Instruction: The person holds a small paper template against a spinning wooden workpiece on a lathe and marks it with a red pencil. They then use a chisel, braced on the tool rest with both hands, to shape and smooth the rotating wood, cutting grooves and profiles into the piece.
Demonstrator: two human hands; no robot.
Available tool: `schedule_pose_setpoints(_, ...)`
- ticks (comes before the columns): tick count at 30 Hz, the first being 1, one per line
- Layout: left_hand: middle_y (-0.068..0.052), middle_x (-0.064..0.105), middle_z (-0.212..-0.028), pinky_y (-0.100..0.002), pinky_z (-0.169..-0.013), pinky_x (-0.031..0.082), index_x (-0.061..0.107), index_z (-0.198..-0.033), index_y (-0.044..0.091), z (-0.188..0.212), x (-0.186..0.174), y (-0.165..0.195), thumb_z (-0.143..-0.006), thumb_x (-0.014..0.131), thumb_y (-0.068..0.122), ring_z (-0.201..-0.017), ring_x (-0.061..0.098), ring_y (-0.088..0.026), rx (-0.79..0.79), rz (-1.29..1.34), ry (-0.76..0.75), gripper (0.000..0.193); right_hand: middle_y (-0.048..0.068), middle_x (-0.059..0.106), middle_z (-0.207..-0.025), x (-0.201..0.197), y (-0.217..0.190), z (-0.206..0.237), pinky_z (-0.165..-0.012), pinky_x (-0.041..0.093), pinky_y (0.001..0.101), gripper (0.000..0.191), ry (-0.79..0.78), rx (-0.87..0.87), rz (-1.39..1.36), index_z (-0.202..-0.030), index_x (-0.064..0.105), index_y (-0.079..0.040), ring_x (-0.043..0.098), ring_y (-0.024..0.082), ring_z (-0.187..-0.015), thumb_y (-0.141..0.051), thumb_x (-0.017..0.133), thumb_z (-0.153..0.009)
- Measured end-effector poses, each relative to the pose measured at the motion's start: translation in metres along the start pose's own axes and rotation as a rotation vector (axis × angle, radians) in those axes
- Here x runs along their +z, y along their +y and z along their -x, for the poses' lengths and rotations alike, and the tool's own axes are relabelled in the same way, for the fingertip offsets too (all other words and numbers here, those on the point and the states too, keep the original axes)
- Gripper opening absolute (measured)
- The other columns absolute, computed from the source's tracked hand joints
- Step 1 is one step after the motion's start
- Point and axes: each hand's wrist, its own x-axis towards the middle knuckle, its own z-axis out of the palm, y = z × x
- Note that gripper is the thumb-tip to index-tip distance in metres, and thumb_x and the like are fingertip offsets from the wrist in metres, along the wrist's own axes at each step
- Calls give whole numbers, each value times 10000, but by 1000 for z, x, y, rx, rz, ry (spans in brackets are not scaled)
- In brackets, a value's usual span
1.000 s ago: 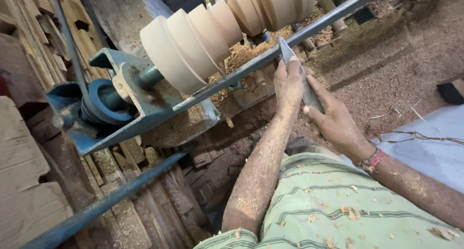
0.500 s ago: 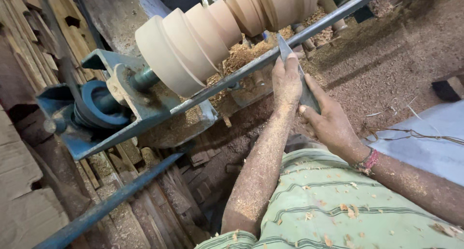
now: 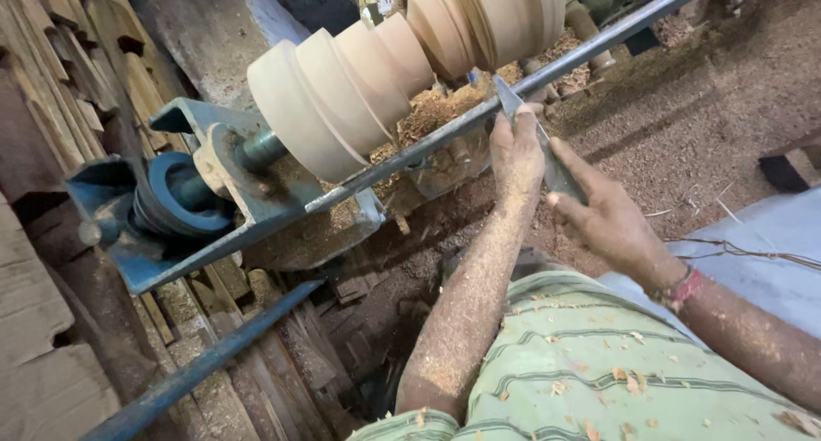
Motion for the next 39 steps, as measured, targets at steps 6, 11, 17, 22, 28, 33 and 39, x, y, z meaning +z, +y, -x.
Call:
schedule_pose_setpoints(6,81,638,-1037,-283,-834,468,661,-1192,56,-2,-16,6,-1015,479,246,-895,569,-110,11,-33,-163,316,-17,540,-736,-9,1,-3,-451,426,272,788,-48,45,-22,-1624,322,-328,475,96,-538,-129,634,-929)
schedule_pose_setpoints(11,-34,636,-1017,-329,-919,478,710,-1176,16,9,-45,-7,-1072,493,225,-939,582,-158,41,-32,-362,318,27,563,-716,0,28,8,-477,463,279,829,-131,38,-51,-1642,233,-314,555,110,-545,-120,614,-932)
schedule_pose_setpoints(17,-40,655,-1039,-349,-997,437,723,-1184,34,12,-53,-12,-1097,435,226,-981,571,-156,8,-27,-449,357,24,568,-795,0,43,13,-485,442,286,843,-180,10,-160,-1650,228,-273,510,107,-561,-121,610,-914)
schedule_pose_setpoints(22,-65,691,-1041,-345,-1026,446,731,-1186,38,10,-53,-5,-1092,419,221,-996,593,-173,26,-42,-471,374,22,612,-987,-4,37,19,-523,461,274,827,-126,-14,-68,-1637,240,-259,464,95,-592,-99,605,-914)
schedule_pose_setpoints(28,-55,651,-1010,-341,-912,478,733,-1174,14,-2,-40,-9,-1101,448,209,-944,589,-163,83,-31,-359,352,-41,569,-1189,9,36,6,-540,473,239,810,-117,-136,-283,-1623,269,-197,468,44,-657,-33,595,-900)
schedule_pose_setpoints(33,-33,636,-799,-311,-677,487,719,-1141,36,-13,-29,-11,-1043,497,279,-720,589,-139,44,-128,-143,343,29,517,-787,15,31,2,-480,422,279,842,-26,-102,-175,-1661,288,-239,443,92,-555,-36,613,-912)
schedule_pose_setpoints(39,-9,653,-757,-293,-669,494,729,-1040,5,-19,-16,-13,-1034,528,298,-701,605,-120,124,-134,-16,356,10,534,-737,15,15,1,-482,442,275,798,25,-98,-103,-1639,311,-241,468,84,-544,-59,612,-922)
